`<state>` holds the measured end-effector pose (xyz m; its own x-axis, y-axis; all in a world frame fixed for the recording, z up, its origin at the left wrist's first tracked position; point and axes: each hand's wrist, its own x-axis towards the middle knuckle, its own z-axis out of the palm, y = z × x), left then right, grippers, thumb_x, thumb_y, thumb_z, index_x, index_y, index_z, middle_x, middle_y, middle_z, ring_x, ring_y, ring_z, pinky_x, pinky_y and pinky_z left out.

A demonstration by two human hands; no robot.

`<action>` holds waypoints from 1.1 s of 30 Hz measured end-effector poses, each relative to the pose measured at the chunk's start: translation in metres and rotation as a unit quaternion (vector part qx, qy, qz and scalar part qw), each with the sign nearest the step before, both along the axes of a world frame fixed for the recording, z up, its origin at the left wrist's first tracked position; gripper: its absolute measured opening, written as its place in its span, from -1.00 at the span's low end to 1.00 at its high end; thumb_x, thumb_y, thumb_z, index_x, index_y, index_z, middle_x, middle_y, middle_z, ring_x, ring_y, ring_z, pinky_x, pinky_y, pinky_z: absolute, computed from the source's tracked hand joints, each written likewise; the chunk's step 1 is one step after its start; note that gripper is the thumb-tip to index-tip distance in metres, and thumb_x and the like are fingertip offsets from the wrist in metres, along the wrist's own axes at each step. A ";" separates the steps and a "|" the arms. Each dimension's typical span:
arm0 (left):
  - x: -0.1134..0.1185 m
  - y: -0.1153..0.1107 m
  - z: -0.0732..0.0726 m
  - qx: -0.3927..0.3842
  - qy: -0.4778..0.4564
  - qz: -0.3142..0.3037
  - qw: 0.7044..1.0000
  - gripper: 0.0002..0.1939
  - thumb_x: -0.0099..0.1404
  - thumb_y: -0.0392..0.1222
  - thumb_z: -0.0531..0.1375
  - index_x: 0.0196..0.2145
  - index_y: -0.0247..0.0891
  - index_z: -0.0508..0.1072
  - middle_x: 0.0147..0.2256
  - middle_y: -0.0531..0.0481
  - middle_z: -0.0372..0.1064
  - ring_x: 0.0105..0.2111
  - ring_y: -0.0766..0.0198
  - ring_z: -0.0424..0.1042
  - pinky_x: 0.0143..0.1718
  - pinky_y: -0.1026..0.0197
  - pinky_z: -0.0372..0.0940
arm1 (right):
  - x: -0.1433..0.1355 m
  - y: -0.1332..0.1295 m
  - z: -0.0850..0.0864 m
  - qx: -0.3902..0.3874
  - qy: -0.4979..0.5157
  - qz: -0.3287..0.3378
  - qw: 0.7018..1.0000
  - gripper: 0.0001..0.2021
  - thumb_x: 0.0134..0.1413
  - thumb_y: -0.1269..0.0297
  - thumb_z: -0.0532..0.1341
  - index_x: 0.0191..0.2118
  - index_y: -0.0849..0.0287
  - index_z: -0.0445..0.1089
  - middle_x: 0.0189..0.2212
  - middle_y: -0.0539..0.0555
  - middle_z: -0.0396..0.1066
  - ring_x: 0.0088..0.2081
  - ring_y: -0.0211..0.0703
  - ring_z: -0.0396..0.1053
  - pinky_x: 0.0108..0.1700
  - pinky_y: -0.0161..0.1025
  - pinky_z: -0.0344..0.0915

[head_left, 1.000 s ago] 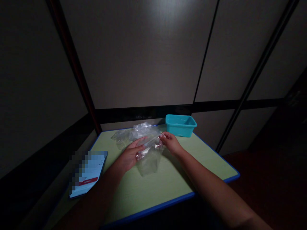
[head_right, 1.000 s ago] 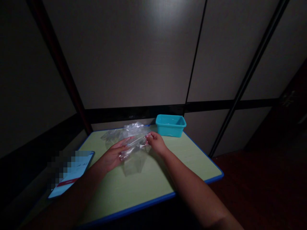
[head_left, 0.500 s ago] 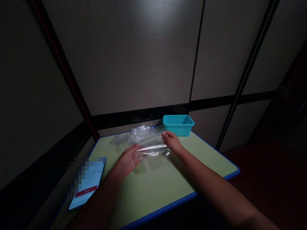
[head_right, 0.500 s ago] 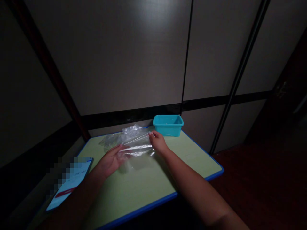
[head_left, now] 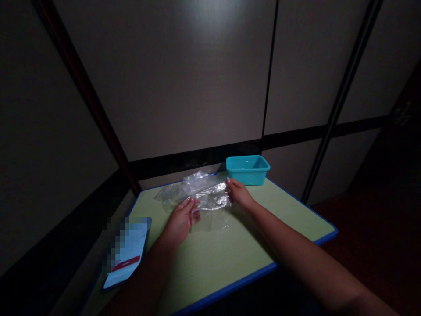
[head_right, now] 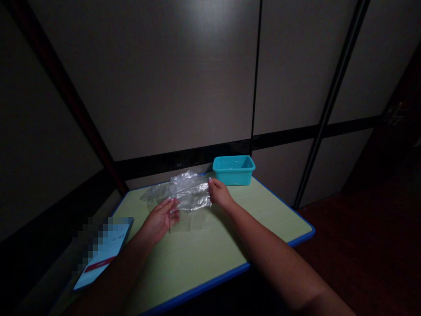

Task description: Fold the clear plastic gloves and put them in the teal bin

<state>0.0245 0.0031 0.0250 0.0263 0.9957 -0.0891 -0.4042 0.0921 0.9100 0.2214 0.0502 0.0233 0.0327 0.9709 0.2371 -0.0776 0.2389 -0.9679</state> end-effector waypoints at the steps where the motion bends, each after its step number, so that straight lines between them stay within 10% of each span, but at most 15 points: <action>1: -0.001 0.001 0.001 0.010 0.008 0.032 0.999 -0.82 0.16 -0.12 0.23 -0.40 -0.30 0.39 -0.54 0.08 0.33 -0.64 0.42 0.31 -0.64 0.38 0.22 | 0.000 0.001 -0.001 -0.003 -0.015 0.004 1.000 -0.60 -0.06 -0.15 0.07 -0.49 0.13 0.13 -0.70 -0.15 0.07 -0.72 -0.37 0.06 -0.70 -0.39 0.02; 8: -0.009 -0.001 0.020 -0.002 -0.102 0.084 0.991 -0.63 0.36 0.00 -0.11 -0.26 -0.26 0.38 -0.51 0.00 0.37 -0.59 0.25 0.39 -0.56 0.22 0.29 | 0.003 0.002 -0.005 0.149 -0.198 -0.101 0.963 -0.66 0.05 -0.02 0.06 -0.25 0.18 0.26 -0.37 0.06 0.32 -0.34 -0.18 0.29 -0.30 -0.22 0.28; 19: 0.000 -0.013 0.021 0.036 -0.202 -0.114 0.972 -0.33 0.25 0.30 -0.19 0.07 -0.22 0.24 -0.03 -0.28 0.32 -0.10 -0.05 0.38 -0.15 -0.08 0.25 | -0.015 -0.026 -0.005 0.332 -0.348 0.128 0.867 -0.15 -0.18 0.16 0.34 0.24 0.21 -0.02 0.23 0.28 -0.02 0.23 0.05 -0.07 0.21 0.02 -0.08; 27: 0.001 -0.010 0.008 0.180 0.039 -0.056 0.981 -0.45 0.16 0.15 0.11 0.04 -0.18 0.29 -0.01 -0.15 0.33 -0.03 0.02 0.32 -0.03 0.00 0.18 | -0.010 -0.024 0.008 0.248 -0.221 0.083 0.940 -0.72 0.12 0.22 0.07 -0.12 0.12 0.44 0.03 0.14 0.33 0.08 -0.05 0.22 0.14 -0.02 0.06; 33: -0.003 -0.018 0.009 0.412 0.353 0.130 0.830 -0.56 0.16 -0.23 0.17 0.02 -0.12 0.31 0.16 -0.04 0.10 0.19 0.09 -0.01 0.22 0.06 -0.21 | -0.001 -0.024 0.019 0.029 0.008 0.248 0.968 -0.50 0.05 -0.14 0.04 -0.29 0.25 0.44 -0.27 0.22 0.48 -0.19 -0.03 0.42 0.00 -0.01 0.20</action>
<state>0.0219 -0.0144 0.0340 0.0319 0.6904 0.7227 0.3472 -0.6857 0.6397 0.2207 0.0264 0.0419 -0.4306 0.8528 0.2954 -0.2124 0.2224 -0.9515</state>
